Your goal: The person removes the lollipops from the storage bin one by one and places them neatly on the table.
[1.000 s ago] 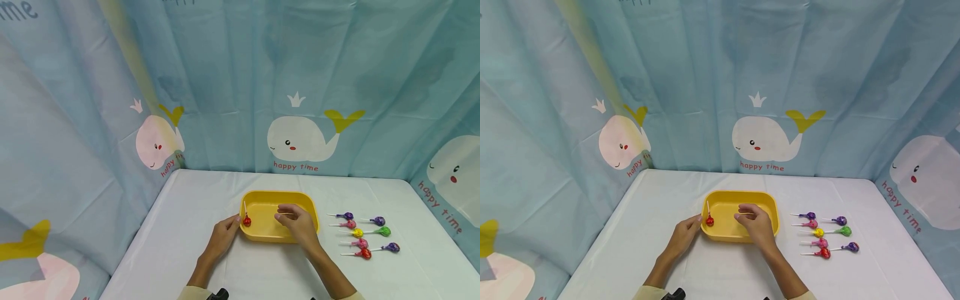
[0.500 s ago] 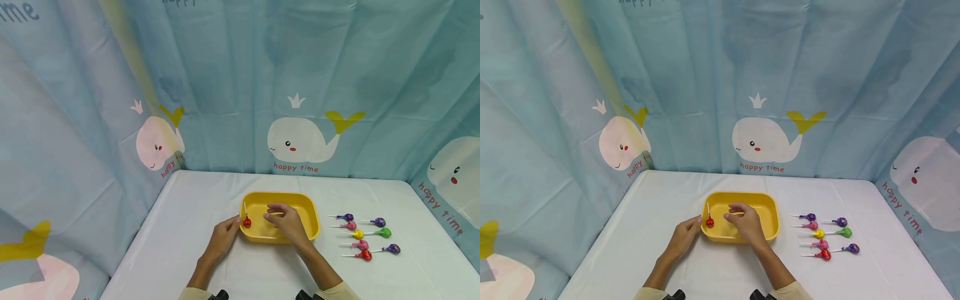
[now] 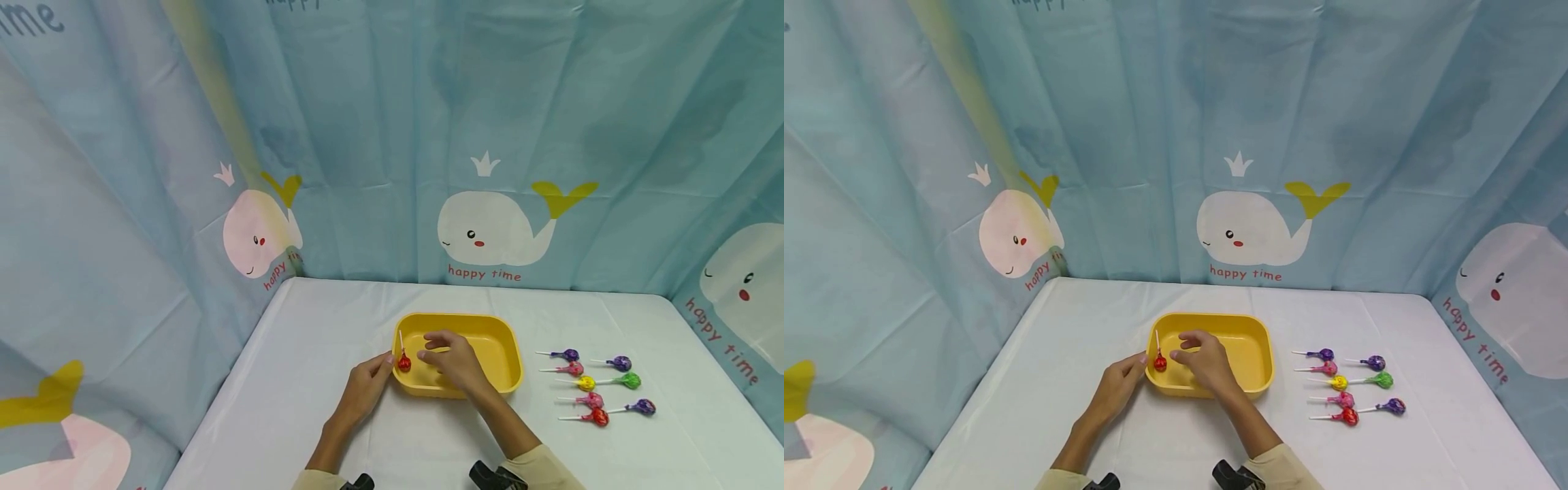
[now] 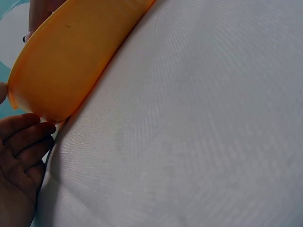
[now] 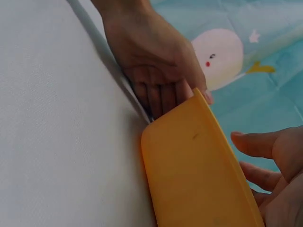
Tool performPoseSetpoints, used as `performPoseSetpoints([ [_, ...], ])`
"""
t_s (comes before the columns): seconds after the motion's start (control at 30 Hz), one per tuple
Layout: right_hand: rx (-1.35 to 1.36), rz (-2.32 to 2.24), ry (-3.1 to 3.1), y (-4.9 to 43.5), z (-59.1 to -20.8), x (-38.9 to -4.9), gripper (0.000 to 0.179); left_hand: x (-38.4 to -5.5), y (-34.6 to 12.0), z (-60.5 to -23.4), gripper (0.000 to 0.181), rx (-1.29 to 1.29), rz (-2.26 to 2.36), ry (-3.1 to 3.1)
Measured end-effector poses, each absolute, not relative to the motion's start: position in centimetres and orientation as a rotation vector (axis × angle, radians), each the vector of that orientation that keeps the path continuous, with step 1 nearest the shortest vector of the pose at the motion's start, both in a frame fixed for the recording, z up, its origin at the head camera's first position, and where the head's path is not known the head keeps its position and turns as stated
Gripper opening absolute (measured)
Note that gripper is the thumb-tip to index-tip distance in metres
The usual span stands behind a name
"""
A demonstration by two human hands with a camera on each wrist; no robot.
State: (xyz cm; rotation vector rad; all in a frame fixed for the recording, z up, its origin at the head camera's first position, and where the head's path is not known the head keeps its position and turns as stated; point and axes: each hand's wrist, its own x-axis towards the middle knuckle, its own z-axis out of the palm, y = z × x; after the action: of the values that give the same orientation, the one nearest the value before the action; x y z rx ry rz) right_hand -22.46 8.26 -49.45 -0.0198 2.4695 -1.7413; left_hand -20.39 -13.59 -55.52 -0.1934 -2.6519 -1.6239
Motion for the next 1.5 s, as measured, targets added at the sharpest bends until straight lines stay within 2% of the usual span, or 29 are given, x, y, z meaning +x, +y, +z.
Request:
performPoseSetpoints([
  [0.73,-0.112,-1.521,2.484,6.2,-50.8,-24.5,0.036,-20.4,-13.6,-55.7,0.056,-0.206,-1.617,-2.662],
  [1.23,-0.235,-1.464,2.452,5.6,-51.1,-25.0,0.016,-20.3,-13.6,-55.5,0.055,-0.220,-1.630,-2.640],
  [1.5,-0.270,-1.401,2.471,5.2,-50.9,-25.1,0.017,-20.3,-13.7,-55.5,0.056,-0.221,-1.619,-2.639],
])
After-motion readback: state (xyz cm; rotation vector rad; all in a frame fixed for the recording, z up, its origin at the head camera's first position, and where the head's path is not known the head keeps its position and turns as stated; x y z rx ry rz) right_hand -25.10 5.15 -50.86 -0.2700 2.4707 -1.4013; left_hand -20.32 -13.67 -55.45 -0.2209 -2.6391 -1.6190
